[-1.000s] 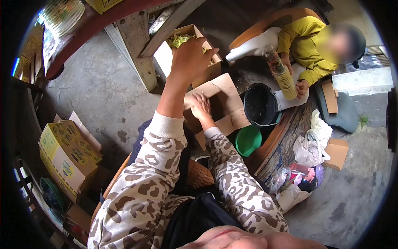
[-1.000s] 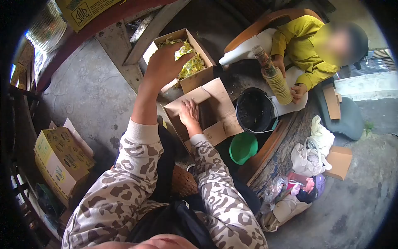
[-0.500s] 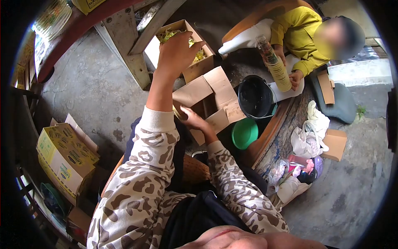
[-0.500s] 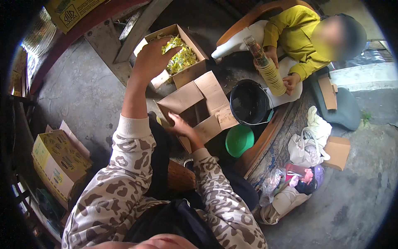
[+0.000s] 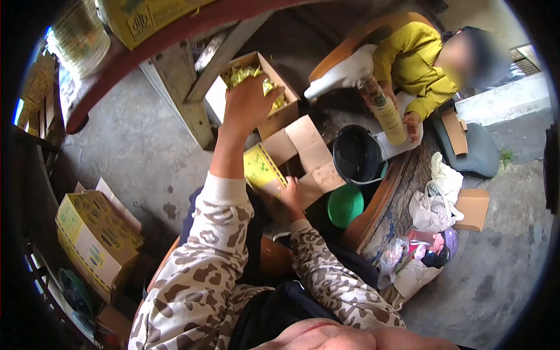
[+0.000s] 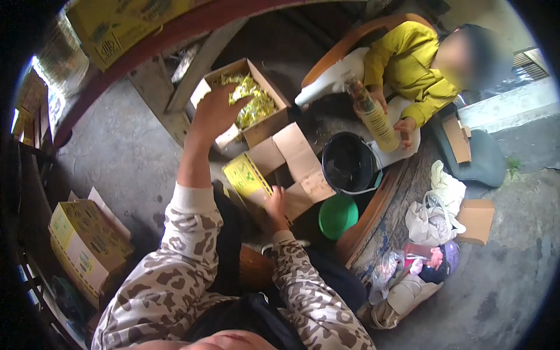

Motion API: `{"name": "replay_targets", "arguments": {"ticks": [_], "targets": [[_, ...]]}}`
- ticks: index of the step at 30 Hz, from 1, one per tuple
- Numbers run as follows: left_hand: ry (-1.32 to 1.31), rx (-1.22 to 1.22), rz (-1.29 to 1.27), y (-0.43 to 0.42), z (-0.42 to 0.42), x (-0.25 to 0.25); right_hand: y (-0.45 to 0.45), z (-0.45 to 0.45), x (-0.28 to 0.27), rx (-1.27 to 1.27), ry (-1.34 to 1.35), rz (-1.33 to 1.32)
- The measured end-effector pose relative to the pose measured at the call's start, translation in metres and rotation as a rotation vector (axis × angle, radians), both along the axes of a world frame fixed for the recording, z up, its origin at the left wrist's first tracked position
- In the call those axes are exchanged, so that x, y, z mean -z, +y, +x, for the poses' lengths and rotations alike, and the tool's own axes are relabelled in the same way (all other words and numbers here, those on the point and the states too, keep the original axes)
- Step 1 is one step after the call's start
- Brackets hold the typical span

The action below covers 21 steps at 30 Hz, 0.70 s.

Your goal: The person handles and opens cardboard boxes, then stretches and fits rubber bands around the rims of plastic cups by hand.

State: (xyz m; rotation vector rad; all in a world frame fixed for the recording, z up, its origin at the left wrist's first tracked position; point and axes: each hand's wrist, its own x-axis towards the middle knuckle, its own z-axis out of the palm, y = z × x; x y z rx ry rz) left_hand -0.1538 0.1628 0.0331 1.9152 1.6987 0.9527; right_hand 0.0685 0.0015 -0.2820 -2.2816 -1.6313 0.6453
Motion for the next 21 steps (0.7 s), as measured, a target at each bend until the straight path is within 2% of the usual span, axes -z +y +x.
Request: {"name": "replay_targets", "arguments": {"ticks": [1, 3, 9, 11, 13, 14, 15, 19, 21], "targets": [[0.006, 0.000, -0.024, 0.000, 0.000, -0.002, -0.006, 0.002, 0.000, 0.053, -0.090, -0.025], [0.007, 0.014, -0.027, 0.001, -0.001, 0.002, -0.009, 0.013, 0.011, 0.064, -0.062, -0.112], [0.036, 0.011, -0.059, 0.003, -0.004, -0.002, 0.016, 0.005, -0.021, 0.044, -0.241, -0.148], [0.047, 0.017, -0.086, 0.002, -0.003, -0.007, 0.032, 0.018, -0.021, 0.021, -0.192, -0.135], [0.063, 0.023, -0.092, -0.001, -0.001, -0.011, 0.049, 0.028, -0.026, 0.028, -0.206, 0.034], [0.065, 0.030, -0.126, -0.002, -0.001, -0.014, 0.060, 0.036, -0.031, 0.059, -0.178, 0.000], [0.071, 0.025, -0.118, -0.001, 0.000, -0.014, 0.069, 0.036, -0.049, 0.123, -0.221, -0.024], [0.078, 0.012, -0.073, 0.003, 0.000, -0.001, 0.094, 0.060, -0.063, 0.050, -0.298, 0.175], [0.088, -0.002, -0.077, 0.006, -0.001, 0.010, 0.104, 0.067, -0.067, 0.043, -0.335, 0.126]]}}
